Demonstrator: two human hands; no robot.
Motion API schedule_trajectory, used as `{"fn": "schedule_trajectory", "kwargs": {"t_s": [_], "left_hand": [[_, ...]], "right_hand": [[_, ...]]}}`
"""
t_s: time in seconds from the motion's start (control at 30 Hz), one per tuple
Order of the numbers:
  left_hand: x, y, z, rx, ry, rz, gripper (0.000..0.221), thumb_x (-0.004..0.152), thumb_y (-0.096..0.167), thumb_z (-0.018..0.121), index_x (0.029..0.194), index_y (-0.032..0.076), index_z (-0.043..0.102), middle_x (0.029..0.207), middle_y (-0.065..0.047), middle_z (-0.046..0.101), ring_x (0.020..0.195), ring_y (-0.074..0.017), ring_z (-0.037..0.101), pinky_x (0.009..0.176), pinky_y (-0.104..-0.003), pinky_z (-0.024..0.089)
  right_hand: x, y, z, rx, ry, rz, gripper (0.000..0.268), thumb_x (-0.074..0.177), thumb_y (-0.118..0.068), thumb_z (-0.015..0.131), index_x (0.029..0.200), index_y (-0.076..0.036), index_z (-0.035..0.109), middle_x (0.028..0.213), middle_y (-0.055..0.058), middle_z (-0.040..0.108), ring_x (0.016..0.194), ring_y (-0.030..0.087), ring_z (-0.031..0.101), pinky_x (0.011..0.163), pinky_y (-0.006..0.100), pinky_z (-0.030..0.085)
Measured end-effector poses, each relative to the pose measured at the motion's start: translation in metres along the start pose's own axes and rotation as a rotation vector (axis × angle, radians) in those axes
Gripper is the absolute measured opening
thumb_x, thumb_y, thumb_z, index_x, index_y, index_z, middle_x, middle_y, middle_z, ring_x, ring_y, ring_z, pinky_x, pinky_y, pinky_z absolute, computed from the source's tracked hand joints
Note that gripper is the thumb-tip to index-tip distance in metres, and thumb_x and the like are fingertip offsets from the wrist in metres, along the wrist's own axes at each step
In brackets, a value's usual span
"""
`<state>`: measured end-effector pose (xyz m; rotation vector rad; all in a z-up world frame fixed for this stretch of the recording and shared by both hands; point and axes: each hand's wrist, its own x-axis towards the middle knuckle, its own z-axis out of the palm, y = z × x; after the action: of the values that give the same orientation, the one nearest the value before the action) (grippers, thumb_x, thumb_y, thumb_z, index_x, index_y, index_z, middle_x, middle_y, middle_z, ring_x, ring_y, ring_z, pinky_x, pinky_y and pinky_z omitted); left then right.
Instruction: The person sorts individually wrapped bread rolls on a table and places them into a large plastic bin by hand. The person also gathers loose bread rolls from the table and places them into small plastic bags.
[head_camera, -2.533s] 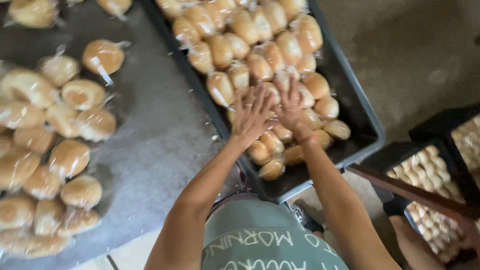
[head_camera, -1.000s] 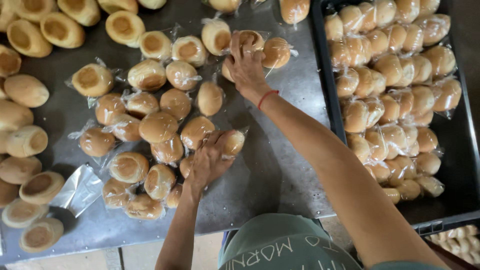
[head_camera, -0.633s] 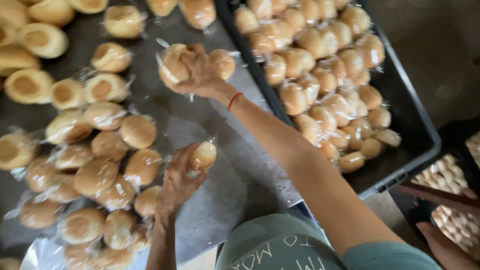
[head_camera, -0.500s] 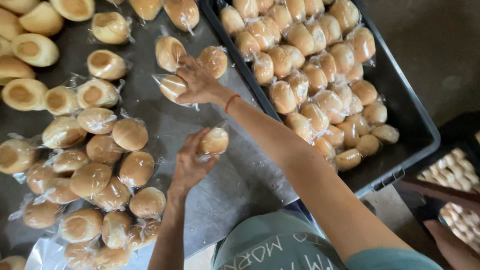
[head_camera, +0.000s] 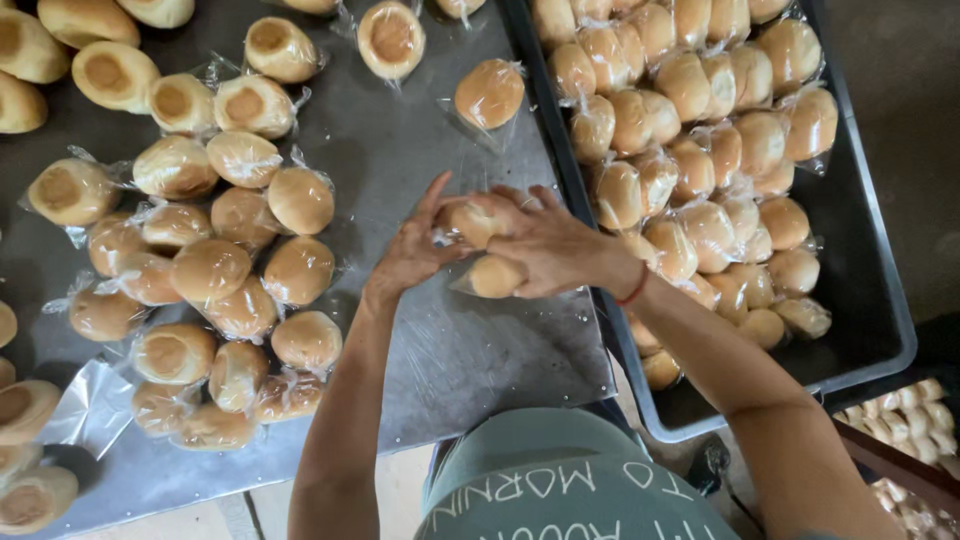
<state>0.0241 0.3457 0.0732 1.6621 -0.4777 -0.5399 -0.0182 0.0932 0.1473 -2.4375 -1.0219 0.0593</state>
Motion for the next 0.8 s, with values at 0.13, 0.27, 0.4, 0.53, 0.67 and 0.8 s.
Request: {"fn": "schedule_trajectory", "kwargs": {"t_s": [0.13,0.27,0.4,0.53,0.67,0.8], "left_hand": [[0.029,0.008,-0.017,0.033,-0.223,0.032,0.107,0.073,-0.009,0.065,0.165,0.011,0.014,0.150,-0.020,0.049,0.138,-0.0325,0.051,0.113,-0.037,0.043],[0.108,-0.011,-0.023,0.482,0.195,0.209,0.068,0.098,0.009,0.070,0.159,0.017,0.042,0.155,-0.019,0.060,0.136,-0.0337,0.064,0.101,-0.040,0.056],[0.202,-0.024,-0.006,0.679,0.282,0.300,0.092,0.100,0.040,0.089,0.159,0.000,0.031,0.154,-0.030,0.046,0.140,-0.0458,0.049,0.115,-0.050,0.043],[0.209,-0.009,0.015,0.879,0.032,-0.098,0.109,0.070,0.043,0.091,0.156,0.004,0.035,0.145,-0.025,0.051,0.132,-0.0426,0.052,0.107,-0.051,0.045],[0.194,0.012,0.028,0.718,0.151,0.104,0.099,0.074,0.036,0.097,0.152,0.001,0.046,0.145,-0.024,0.057,0.133,-0.0388,0.056,0.112,-0.046,0.046],[0.203,0.051,0.086,0.336,0.185,-0.018,0.085,0.081,0.031,0.094,0.148,0.003,0.050,0.144,-0.015,0.062,0.130,-0.0256,0.062,0.109,-0.036,0.052]], "right_hand": [[0.024,-0.010,0.019,-0.017,-0.130,0.128,0.070,0.049,-0.045,0.093,0.110,-0.018,0.073,0.148,0.024,0.028,0.132,0.049,0.038,0.089,0.064,0.044],[0.022,-0.022,0.031,0.069,-0.227,0.336,0.058,0.057,-0.041,0.090,0.109,-0.020,0.073,0.152,0.021,0.033,0.130,0.043,0.041,0.094,0.058,0.045],[-0.026,-0.026,0.027,0.269,0.062,0.517,0.053,0.070,-0.039,0.087,0.118,-0.021,0.073,0.141,0.019,0.051,0.132,0.038,0.048,0.107,0.048,0.047],[-0.156,-0.007,-0.006,0.906,0.521,0.714,0.063,0.081,-0.031,0.089,0.135,-0.009,0.066,0.140,0.012,0.066,0.137,0.025,0.055,0.117,0.037,0.045],[-0.288,0.052,-0.051,-0.081,0.707,0.897,0.074,0.081,-0.033,0.093,0.143,-0.006,0.062,0.145,0.019,0.055,0.146,0.037,0.041,0.120,0.056,0.037],[-0.328,0.114,-0.037,-0.731,0.469,1.058,0.091,0.070,-0.057,0.093,0.142,-0.010,0.065,0.138,0.031,0.045,0.124,0.047,0.045,0.090,0.059,0.044]]}}
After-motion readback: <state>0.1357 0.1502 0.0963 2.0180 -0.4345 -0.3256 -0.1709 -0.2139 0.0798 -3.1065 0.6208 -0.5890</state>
